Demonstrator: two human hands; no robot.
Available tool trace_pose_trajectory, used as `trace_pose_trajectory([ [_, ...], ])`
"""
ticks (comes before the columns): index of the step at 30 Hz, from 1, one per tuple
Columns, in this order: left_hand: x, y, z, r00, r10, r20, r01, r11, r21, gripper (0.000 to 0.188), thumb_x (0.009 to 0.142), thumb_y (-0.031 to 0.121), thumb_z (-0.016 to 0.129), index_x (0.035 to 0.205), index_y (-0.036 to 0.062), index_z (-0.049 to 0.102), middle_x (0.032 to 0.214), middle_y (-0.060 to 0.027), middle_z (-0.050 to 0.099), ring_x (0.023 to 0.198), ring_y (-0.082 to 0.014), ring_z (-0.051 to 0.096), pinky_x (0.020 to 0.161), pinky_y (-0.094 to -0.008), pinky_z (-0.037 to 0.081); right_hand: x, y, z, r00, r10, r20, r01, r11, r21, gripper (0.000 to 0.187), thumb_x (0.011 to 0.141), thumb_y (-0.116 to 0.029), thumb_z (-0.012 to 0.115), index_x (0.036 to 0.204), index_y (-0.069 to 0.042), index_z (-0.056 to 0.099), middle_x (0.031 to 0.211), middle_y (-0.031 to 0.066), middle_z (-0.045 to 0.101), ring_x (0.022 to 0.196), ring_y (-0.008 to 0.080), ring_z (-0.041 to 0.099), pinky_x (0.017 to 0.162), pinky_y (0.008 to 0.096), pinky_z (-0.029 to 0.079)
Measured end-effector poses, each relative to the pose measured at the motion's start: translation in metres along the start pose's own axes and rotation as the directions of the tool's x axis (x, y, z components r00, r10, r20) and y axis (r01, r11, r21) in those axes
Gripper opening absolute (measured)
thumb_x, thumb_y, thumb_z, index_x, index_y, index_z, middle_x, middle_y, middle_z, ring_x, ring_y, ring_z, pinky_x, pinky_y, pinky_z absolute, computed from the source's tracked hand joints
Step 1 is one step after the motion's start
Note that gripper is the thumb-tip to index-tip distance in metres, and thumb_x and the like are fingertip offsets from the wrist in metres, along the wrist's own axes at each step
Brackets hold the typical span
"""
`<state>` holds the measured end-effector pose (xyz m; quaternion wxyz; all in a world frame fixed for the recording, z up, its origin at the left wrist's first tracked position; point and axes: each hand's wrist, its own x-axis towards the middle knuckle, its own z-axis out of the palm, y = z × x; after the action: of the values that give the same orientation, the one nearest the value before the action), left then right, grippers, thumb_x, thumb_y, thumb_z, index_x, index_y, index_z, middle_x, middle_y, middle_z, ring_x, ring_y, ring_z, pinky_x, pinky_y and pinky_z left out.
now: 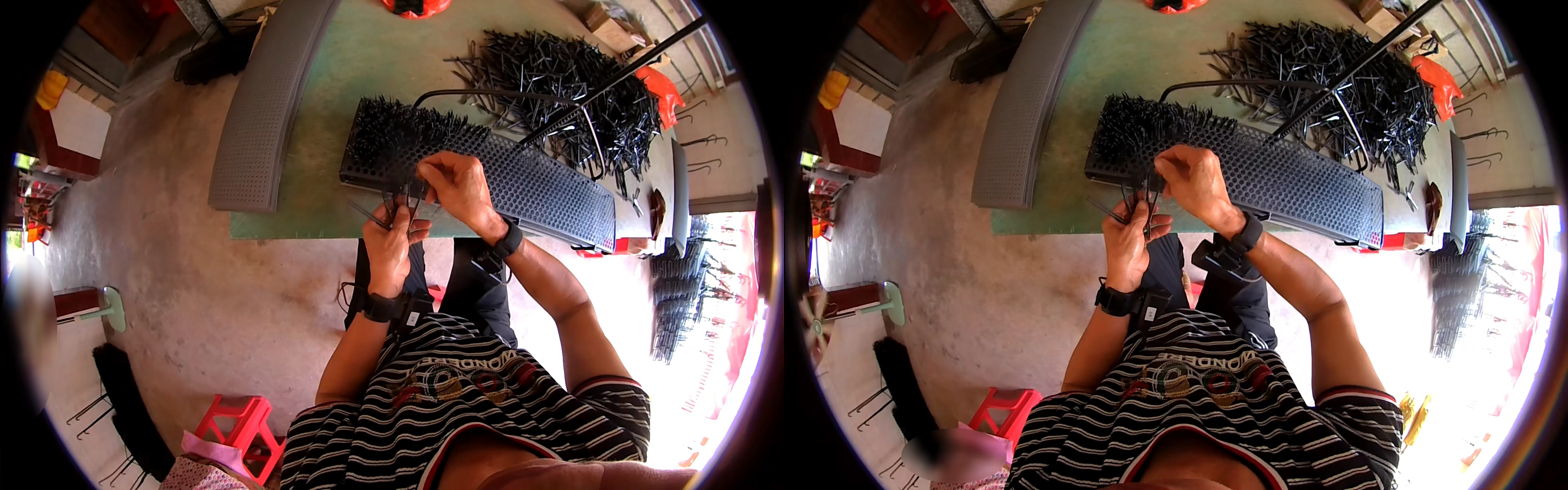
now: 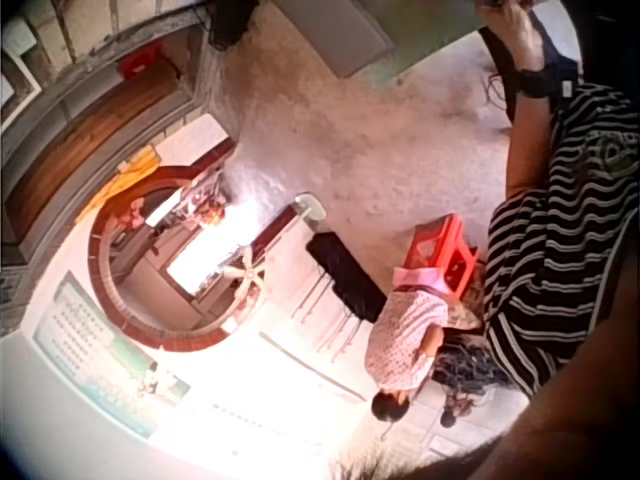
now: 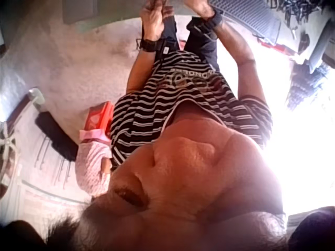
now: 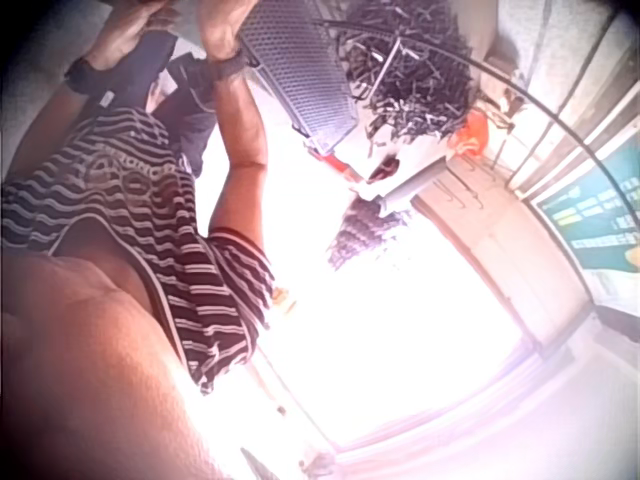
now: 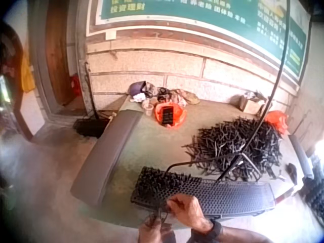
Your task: The person inserts black bristles into the holes of a perforated broom head, working one at a time. They repeatedly pick bristles from a large pile on the table and push them into the head, gradually filling the surface.
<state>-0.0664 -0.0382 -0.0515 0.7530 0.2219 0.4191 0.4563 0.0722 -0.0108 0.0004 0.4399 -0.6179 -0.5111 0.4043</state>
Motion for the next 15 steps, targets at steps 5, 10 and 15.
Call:
trace_pose_trajectory([
  [5,0.005,0.0,-0.009,0.999,-0.046,-0.019,0.045,0.998,-0.048,0.014,0.091,0.011,0.054,0.097,-0.0003,0.059,0.074,-0.0046,0.06,0.054,-0.0132,0.059,0.048,-0.0267,0.051,-0.038,-0.007,0.009,0.834,-0.548,0.057,0.551,0.826,-0.116,0.018,0.077,0.001,0.063,0.094,0.003,0.061,0.071,0.0124,0.061,0.052,0.0151,0.059,0.047,0.0288,0.047],
  [10,0.005,0.0,-0.009,1.0,0.002,-0.028,-0.001,0.999,0.036,0.014,0.091,0.011,0.055,0.095,-0.0008,0.06,0.072,-0.005,0.062,0.047,-0.01,0.054,0.042,-0.0238,0.044,-0.033,-0.023,0.003,0.774,-0.631,-0.056,0.6,0.758,-0.254,0.021,0.08,0.003,0.061,0.1,0.001,0.057,0.073,0.0093,0.062,0.06,0.0148,0.064,0.05,0.0263,0.049],
  [15,0.0,-0.002,-0.014,1.0,0.02,-0.002,-0.02,0.994,0.105,0.018,0.09,0.015,0.058,0.099,-0.0004,0.06,0.077,-0.006,0.062,0.051,-0.0113,0.053,0.044,-0.0244,0.042,0.017,-0.027,-0.006,0.844,-0.439,-0.308,0.412,0.898,-0.152,0.015,0.085,0.0,0.059,0.098,-0.001,0.052,0.069,0.0079,0.063,0.062,0.0128,0.066,0.051,0.0238,0.049],
])
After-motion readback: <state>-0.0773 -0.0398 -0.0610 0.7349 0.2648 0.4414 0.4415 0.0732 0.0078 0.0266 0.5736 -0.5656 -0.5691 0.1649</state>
